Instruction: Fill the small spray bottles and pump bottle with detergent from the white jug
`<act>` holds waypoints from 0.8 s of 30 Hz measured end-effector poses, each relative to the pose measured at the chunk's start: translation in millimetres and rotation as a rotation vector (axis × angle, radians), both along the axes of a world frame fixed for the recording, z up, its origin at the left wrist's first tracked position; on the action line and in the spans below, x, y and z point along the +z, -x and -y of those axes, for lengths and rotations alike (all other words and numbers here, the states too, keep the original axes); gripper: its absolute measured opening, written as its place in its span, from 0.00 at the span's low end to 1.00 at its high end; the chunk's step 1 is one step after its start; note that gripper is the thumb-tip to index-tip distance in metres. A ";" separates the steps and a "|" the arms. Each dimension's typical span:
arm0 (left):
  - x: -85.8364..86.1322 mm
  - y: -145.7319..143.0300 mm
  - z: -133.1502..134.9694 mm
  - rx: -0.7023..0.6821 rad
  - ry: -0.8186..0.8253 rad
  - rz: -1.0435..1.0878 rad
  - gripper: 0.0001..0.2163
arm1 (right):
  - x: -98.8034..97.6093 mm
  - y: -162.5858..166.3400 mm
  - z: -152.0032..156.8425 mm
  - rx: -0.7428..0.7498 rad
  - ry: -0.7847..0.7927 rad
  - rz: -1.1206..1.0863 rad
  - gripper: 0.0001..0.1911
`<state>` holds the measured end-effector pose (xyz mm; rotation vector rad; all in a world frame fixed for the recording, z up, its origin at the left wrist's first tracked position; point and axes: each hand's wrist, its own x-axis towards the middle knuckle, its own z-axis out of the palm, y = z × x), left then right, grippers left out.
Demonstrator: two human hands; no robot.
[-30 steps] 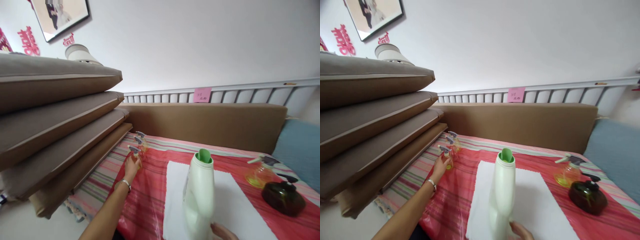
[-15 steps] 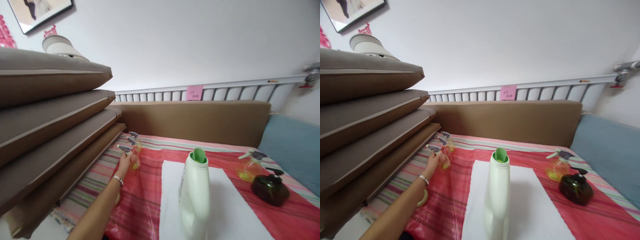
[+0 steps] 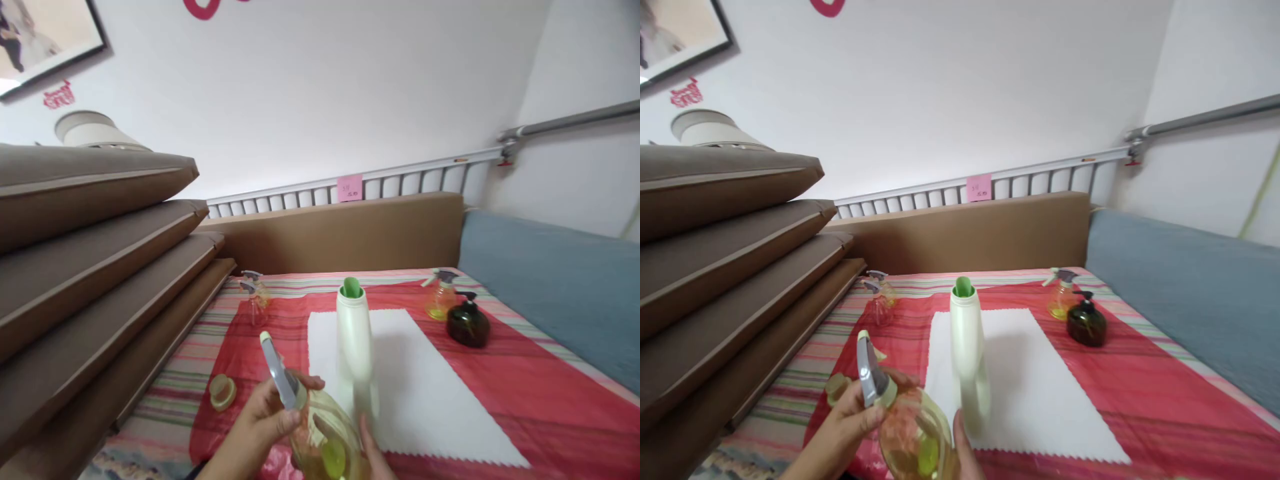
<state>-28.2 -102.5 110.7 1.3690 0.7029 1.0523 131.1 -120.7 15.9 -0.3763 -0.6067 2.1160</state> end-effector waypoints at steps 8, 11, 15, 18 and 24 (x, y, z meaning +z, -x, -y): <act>20.1 -50.7 6.9 -0.276 -0.001 0.032 0.25 | 20.7 -41.8 46.9 -0.046 0.126 -0.156 0.30; 22.9 -69.7 9.5 -0.272 -0.039 0.048 0.15 | 28.2 -48.2 56.4 -0.153 0.118 -0.158 0.28; 18.7 -86.6 19.6 -0.185 -0.112 0.089 0.10 | 31.8 -53.4 66.9 -0.305 0.025 -0.193 0.25; 18.2 -93.2 25.0 -0.074 -0.153 0.114 0.06 | 37.2 -55.1 73.0 -0.411 -0.107 -0.217 0.28; 27.5 -96.8 34.0 0.062 -0.204 0.167 0.05 | 46.0 -59.6 76.8 -0.297 -0.165 -0.199 0.30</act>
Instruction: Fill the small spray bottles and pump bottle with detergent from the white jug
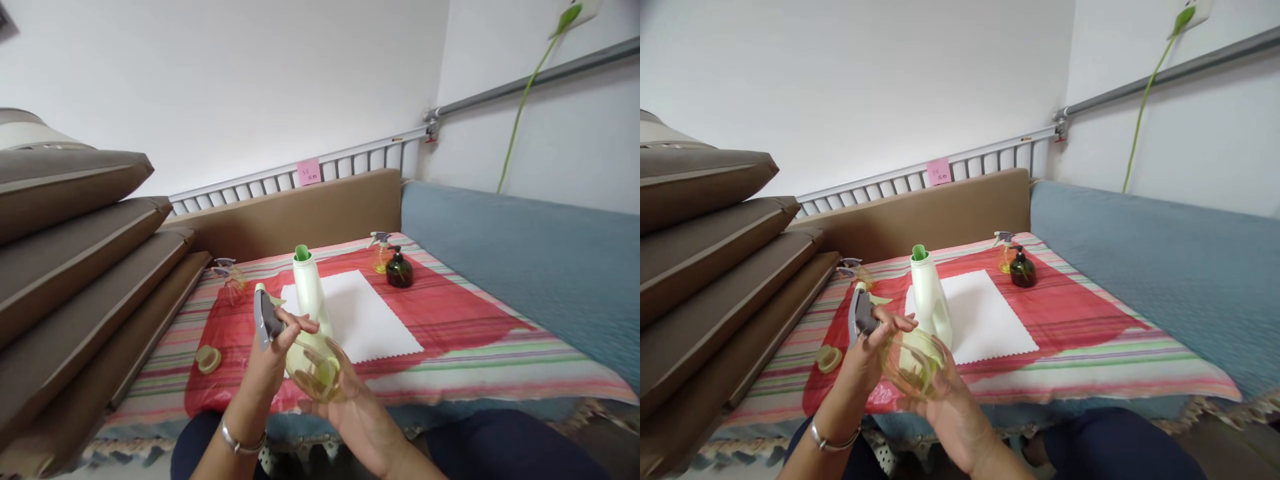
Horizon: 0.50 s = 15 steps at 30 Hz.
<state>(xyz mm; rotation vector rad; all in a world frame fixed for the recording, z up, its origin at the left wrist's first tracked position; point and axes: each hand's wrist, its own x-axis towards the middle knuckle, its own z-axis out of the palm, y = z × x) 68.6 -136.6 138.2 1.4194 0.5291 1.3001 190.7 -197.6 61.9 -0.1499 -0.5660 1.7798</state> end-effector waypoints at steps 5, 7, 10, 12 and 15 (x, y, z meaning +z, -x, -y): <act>2.9 4.1 5.0 -0.073 0.005 0.022 0.06 | -1.0 -3.6 -0.9 0.238 0.130 0.095 0.32; 2.3 7.1 3.9 -0.046 0.006 0.020 0.07 | -0.2 -0.9 -0.1 0.075 0.095 0.095 0.28; 0.4 11.4 1.4 0.035 0.023 0.044 0.06 | 0.3 3.4 0.4 -0.179 0.019 0.125 0.38; -1.3 13.3 0.9 0.053 0.024 0.063 0.05 | -1.4 3.7 -1.1 -0.127 0.030 0.133 0.39; -3.8 14.6 1.7 0.027 -0.004 0.064 0.05 | -4.7 1.2 -4.7 0.161 0.076 0.129 0.33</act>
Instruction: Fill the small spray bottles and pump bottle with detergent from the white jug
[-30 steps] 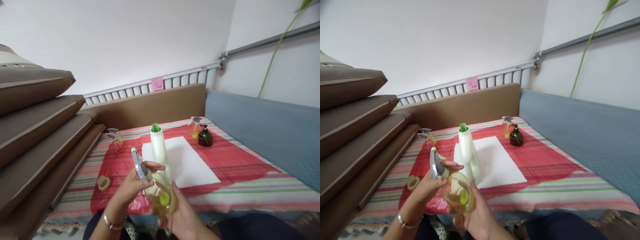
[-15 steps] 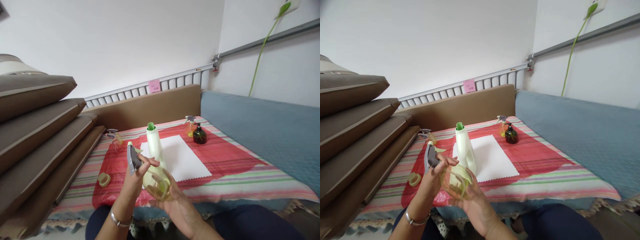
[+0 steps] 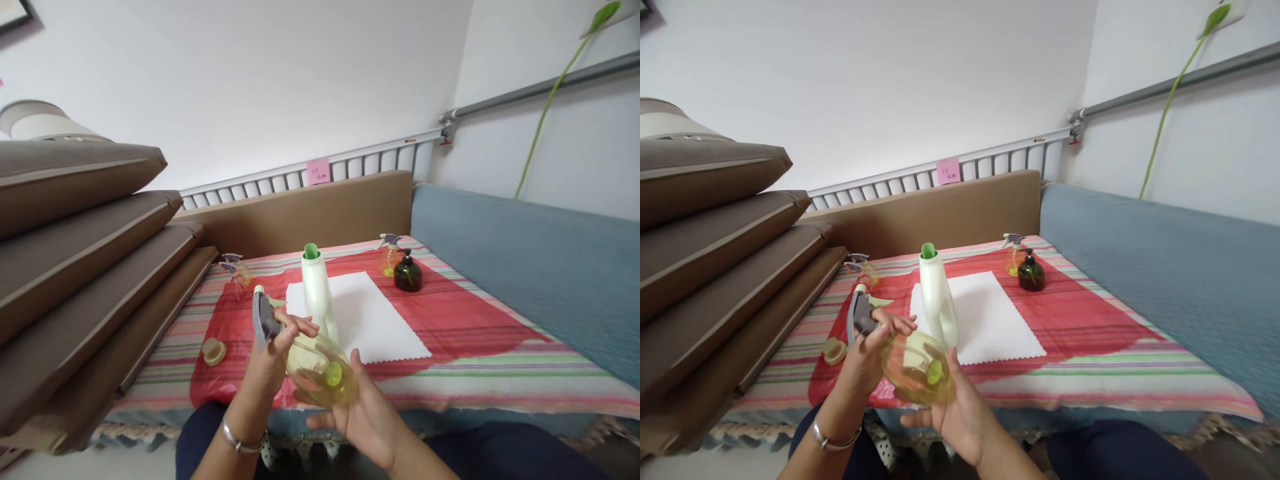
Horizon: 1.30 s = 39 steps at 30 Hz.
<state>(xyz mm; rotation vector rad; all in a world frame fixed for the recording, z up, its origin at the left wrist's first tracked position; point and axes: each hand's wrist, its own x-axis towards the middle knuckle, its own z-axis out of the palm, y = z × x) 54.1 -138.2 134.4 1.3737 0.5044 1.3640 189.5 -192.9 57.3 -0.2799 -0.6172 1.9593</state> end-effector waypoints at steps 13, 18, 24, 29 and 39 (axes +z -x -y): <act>-15.7 2.7 -6.9 0.127 0.120 0.044 0.05 | -5.0 8.1 1.3 -0.295 -0.010 0.073 0.40; -21.5 5.8 -7.9 0.061 0.096 0.061 0.06 | -7.9 4.4 -2.4 0.063 0.070 0.047 0.34; -22.0 7.1 -7.5 0.022 0.121 0.154 0.08 | -5.7 3.5 -3.6 -0.124 0.001 0.049 0.37; -24.3 7.1 -8.4 0.025 0.168 0.187 0.09 | -11.8 8.0 -5.5 -0.220 -0.029 0.115 0.35; -21.3 11.2 -11.3 0.097 0.241 0.261 0.10 | -18.6 7.0 -7.2 -0.114 0.067 0.128 0.34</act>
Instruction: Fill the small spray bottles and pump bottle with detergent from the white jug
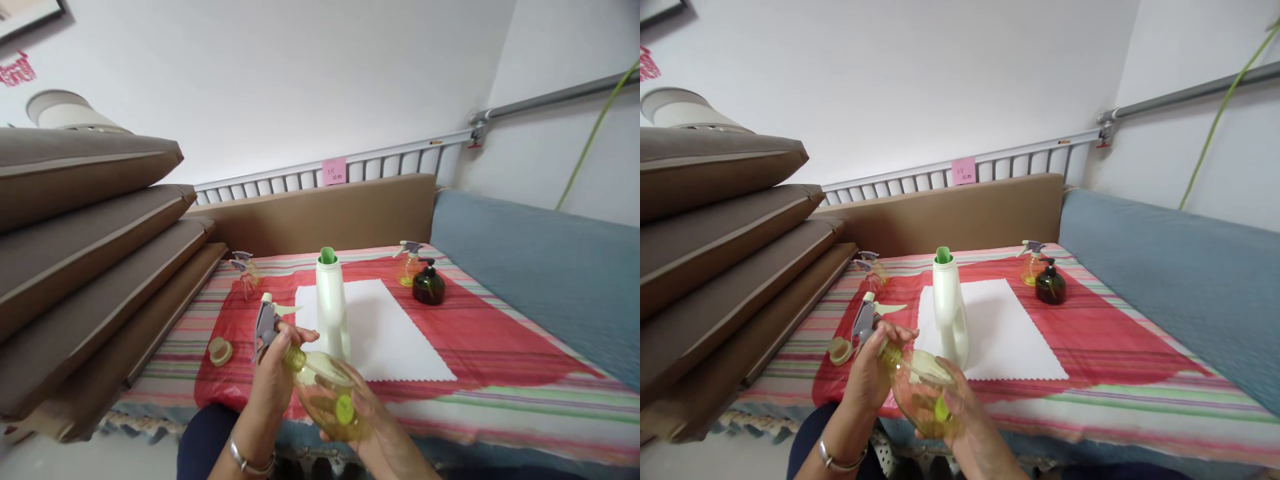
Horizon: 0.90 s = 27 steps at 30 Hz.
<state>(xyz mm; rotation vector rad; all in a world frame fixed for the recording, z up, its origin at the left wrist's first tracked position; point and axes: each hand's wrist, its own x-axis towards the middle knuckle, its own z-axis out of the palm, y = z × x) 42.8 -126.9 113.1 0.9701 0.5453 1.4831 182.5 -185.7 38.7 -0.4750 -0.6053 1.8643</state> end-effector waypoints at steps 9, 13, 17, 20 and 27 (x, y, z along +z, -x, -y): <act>36.8 42.4 -10.7 0.158 -0.014 0.169 0.05 | -41.5 -10.5 -12.3 -0.054 0.208 -0.094 0.25; 53.6 67.1 -10.0 0.347 -0.145 0.202 0.05 | -50.6 -12.2 -12.8 -0.057 0.244 -0.166 0.19; 38.1 66.0 -10.5 0.540 -0.206 -0.058 0.08 | -43.2 -3.7 -15.6 -0.015 0.231 -0.240 0.20; 9.1 49.6 -11.9 0.476 -0.093 -0.432 0.13 | -33.0 6.9 -23.7 0.020 0.208 -0.277 0.21; -27.3 40.7 -19.4 0.160 -0.074 -0.700 0.18 | -16.1 33.8 -46.7 0.039 0.144 -0.122 0.20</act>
